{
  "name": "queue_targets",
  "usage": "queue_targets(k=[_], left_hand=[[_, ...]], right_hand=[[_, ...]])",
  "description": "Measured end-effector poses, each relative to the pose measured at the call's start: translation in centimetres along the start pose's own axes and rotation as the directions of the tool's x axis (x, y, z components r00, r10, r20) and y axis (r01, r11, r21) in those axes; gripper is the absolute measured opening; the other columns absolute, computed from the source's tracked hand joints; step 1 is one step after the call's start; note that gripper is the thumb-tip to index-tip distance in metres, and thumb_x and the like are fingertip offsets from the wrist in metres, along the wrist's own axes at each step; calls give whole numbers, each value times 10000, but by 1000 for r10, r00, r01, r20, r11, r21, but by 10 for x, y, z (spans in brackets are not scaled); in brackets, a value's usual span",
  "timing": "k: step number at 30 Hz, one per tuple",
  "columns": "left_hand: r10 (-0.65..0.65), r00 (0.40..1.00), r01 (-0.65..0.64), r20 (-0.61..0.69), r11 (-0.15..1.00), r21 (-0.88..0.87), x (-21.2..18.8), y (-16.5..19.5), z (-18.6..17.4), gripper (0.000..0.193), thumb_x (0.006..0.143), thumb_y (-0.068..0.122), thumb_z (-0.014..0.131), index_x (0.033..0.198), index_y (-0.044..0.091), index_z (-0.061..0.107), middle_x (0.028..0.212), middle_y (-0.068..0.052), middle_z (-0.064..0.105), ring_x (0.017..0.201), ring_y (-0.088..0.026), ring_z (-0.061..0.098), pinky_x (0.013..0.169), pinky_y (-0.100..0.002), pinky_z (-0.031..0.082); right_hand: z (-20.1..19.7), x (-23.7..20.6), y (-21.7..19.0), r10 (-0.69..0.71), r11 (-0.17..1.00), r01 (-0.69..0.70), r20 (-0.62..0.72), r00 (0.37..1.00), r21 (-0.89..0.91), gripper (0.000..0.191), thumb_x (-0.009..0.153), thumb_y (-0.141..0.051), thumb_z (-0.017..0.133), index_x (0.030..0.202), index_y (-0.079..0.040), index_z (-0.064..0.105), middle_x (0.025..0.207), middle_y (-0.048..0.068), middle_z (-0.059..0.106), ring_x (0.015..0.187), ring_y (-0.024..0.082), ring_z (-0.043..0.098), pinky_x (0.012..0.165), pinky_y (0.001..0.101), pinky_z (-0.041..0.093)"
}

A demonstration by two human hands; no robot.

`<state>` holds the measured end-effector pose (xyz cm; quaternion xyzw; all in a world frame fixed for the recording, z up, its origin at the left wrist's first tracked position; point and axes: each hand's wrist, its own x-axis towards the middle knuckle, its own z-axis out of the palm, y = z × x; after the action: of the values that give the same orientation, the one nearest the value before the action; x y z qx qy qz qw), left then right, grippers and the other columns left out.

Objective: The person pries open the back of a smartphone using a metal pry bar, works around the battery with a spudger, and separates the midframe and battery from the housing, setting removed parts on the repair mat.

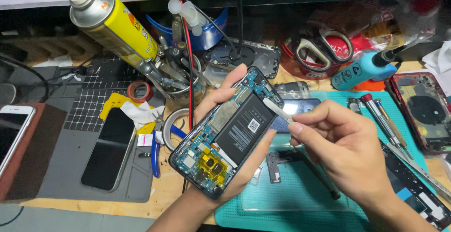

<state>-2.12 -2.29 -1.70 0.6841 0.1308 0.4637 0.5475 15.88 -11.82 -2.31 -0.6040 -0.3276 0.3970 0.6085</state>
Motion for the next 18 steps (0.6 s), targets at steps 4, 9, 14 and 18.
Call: queue_targets(k=[4, 9, 14, 18], left_hand=[[3, 1000, -3, -8, 1000, 1, 0, 0, 0, 720, 952, -122, 731, 1459, 108, 275, 1717, -203, 266, 1349, -186, 553, 1161, -320, 509], [9, 1000, -8, -13, 1000, 15, 0, -1, 2, 737, 946, -131, 731, 1463, 102, 262, 1709, -207, 264, 1397, -203, 545, 1229, -352, 505], [39, 999, -37, -30, 998, 45, 1, -2, 0, 741, 947, -124, 748, 1470, 99, 273, 1698, -212, 285, 1372, -203, 573, 1146, -316, 530], [27, 999, -25, -46, 998, 53, 0, 0, 0, 736, 944, -117, 755, 1464, 92, 279, 1692, -215, 301, 1323, -196, 603, 1120, -312, 542]], right_hand=[[1, 0, -1, 68, 994, -68, -2, 998, 89, 96, 896, -31, 708, 973, 23, 687, 770, 62, 705, 548, 45, 528, 446, 205, 355], [12, -8, -2, -85, 986, 67, -117, 989, -150, 118, 881, -54, 745, 989, -7, 731, 781, 30, 727, 600, 28, 569, 495, 189, 417], [19, -10, -4, -412, 802, 292, -129, 902, -522, 110, 866, -68, 786, 948, -10, 742, 709, 23, 736, 604, 37, 632, 542, 195, 463], [20, -7, -8, -315, 896, 258, -109, 943, -361, 108, 865, -52, 766, 963, -13, 740, 748, 13, 760, 647, 21, 657, 561, 183, 489]])
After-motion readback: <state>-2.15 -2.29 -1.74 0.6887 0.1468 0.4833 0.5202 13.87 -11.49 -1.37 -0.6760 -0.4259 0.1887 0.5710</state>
